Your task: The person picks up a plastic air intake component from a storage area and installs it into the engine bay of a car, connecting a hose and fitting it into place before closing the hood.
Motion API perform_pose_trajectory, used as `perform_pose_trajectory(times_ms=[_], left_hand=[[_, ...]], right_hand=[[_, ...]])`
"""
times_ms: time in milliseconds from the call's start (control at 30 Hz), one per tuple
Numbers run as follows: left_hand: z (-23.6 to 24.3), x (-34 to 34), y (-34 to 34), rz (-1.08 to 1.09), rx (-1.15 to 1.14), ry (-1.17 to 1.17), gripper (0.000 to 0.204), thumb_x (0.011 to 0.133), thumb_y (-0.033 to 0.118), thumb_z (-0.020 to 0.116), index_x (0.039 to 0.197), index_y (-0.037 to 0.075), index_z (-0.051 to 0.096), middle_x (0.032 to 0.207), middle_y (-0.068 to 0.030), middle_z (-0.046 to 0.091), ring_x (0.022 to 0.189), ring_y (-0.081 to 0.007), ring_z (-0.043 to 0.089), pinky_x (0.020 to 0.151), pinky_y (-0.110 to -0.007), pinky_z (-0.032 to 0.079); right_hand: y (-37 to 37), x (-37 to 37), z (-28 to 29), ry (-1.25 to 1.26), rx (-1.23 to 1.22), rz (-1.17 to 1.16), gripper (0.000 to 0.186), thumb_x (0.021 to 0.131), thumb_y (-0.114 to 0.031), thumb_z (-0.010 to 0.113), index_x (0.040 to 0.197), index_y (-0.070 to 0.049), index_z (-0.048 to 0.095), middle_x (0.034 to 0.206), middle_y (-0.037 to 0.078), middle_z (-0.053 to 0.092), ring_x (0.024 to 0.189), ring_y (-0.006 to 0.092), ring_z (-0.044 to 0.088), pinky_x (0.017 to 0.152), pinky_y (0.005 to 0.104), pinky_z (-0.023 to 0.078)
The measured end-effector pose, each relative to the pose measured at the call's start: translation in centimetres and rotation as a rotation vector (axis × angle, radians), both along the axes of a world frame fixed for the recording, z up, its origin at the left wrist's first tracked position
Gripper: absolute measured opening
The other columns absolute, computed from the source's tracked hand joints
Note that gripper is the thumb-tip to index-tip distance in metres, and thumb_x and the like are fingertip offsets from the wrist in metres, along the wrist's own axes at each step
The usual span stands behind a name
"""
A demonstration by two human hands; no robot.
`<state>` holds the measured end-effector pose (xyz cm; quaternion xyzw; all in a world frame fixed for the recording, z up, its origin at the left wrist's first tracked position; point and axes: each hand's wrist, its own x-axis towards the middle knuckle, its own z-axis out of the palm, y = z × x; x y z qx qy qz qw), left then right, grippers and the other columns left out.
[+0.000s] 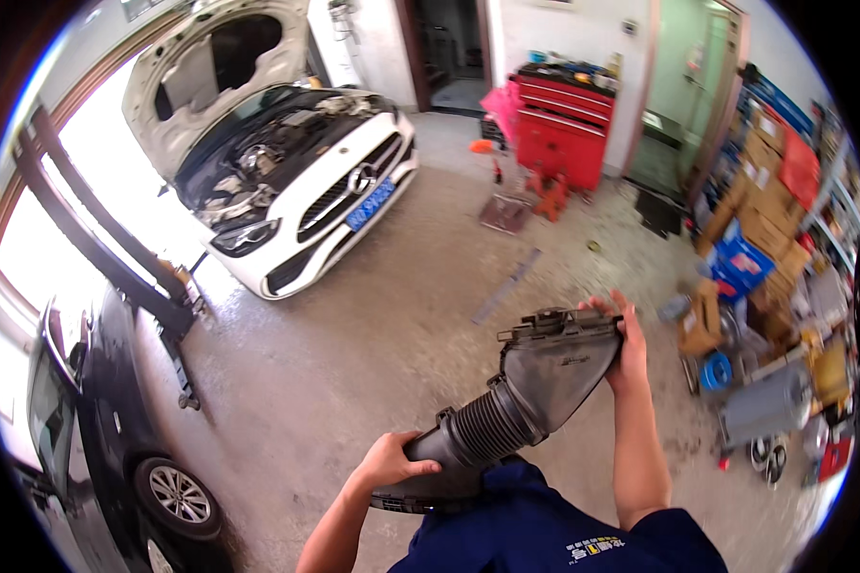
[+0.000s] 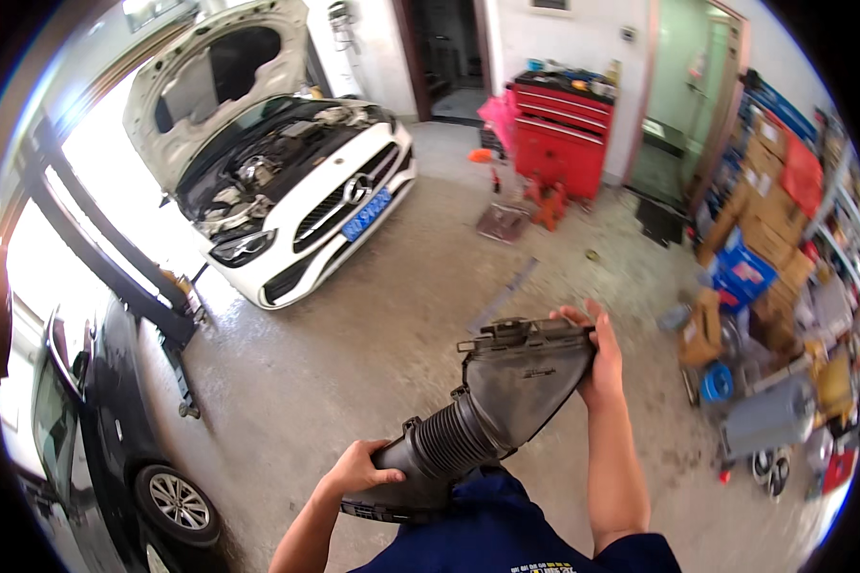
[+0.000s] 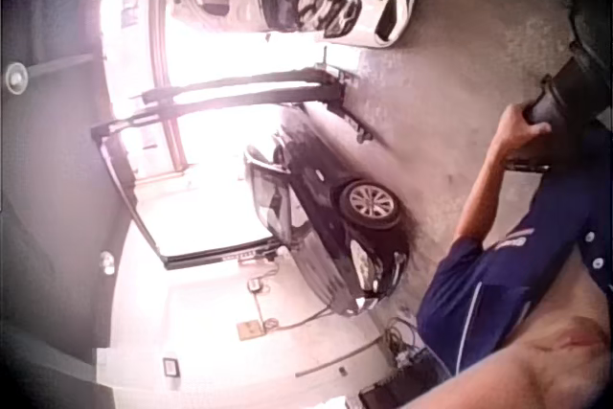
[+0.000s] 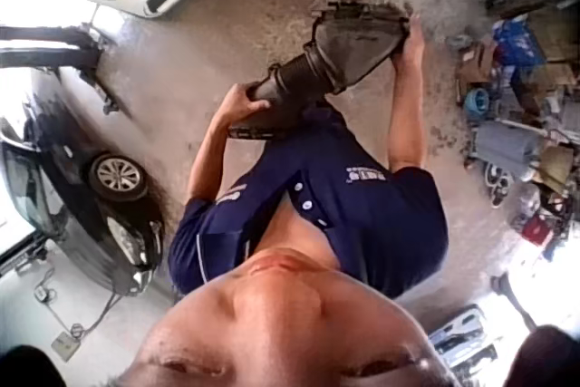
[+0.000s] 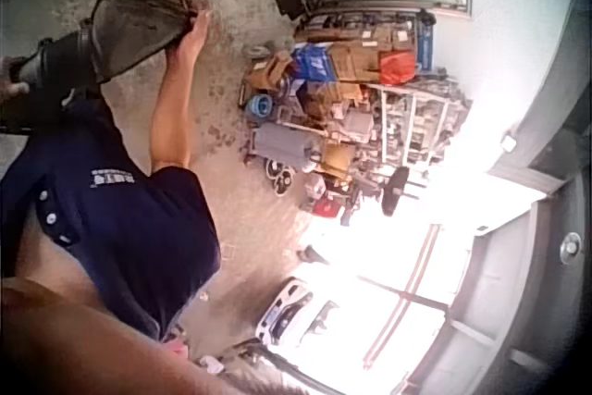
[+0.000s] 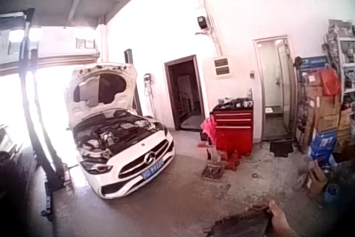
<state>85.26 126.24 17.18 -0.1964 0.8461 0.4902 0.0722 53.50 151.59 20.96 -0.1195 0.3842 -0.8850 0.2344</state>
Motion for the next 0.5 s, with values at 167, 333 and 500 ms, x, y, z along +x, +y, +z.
perform_pose_trajectory(times_ms=[167, 333, 500], left_hand=[[2.7, -9.4, -13.4, 0.230, 0.002, -0.034, 0.074, 0.067, 0.048, 0.084, 0.113, -0.006, 0.066, 0.094, -0.0223, 0.072, 0.090, -0.0296, 0.071, 0.085, -0.037, 0.053], [0.1, -14.7, -23.6, 0.660, 0.104, 0.056, 0.060, 0.071, 0.037, 0.083, 0.107, -0.009, 0.068, 0.090, -0.0171, 0.073, 0.084, -0.0211, 0.069, 0.079, -0.035, 0.054], [-4.6, -23.9, -38.1, 0.908, 0.141, 0.162, 0.057, 0.072, 0.033, 0.083, 0.106, -0.010, 0.067, 0.089, -0.0158, 0.073, 0.081, -0.0196, 0.068, 0.077, -0.034, 0.054]], right_hand=[[-19.4, -12.6, -2.8, -0.071, 0.186, 0.103, 0.066, 0.098, -0.050, 0.052, 0.149, -0.013, 0.031, 0.135, 0.009, 0.052, 0.121, 0.0246, 0.050, 0.103, 0.0447, 0.038], [-38.8, -20.8, -4.2, 0.084, 0.461, 0.428, 0.065, 0.098, -0.044, 0.055, 0.149, -0.012, 0.030, 0.134, 0.006, 0.053, 0.107, 0.0208, 0.058, 0.092, 0.0369, 0.046], [-50.2, -33.2, -17.2, 0.368, 0.637, 0.610, 0.052, 0.097, -0.032, 0.058, 0.139, -0.004, 0.045, 0.122, 0.009, 0.063, 0.114, 0.0206, 0.060, 0.095, 0.0363, 0.048]])
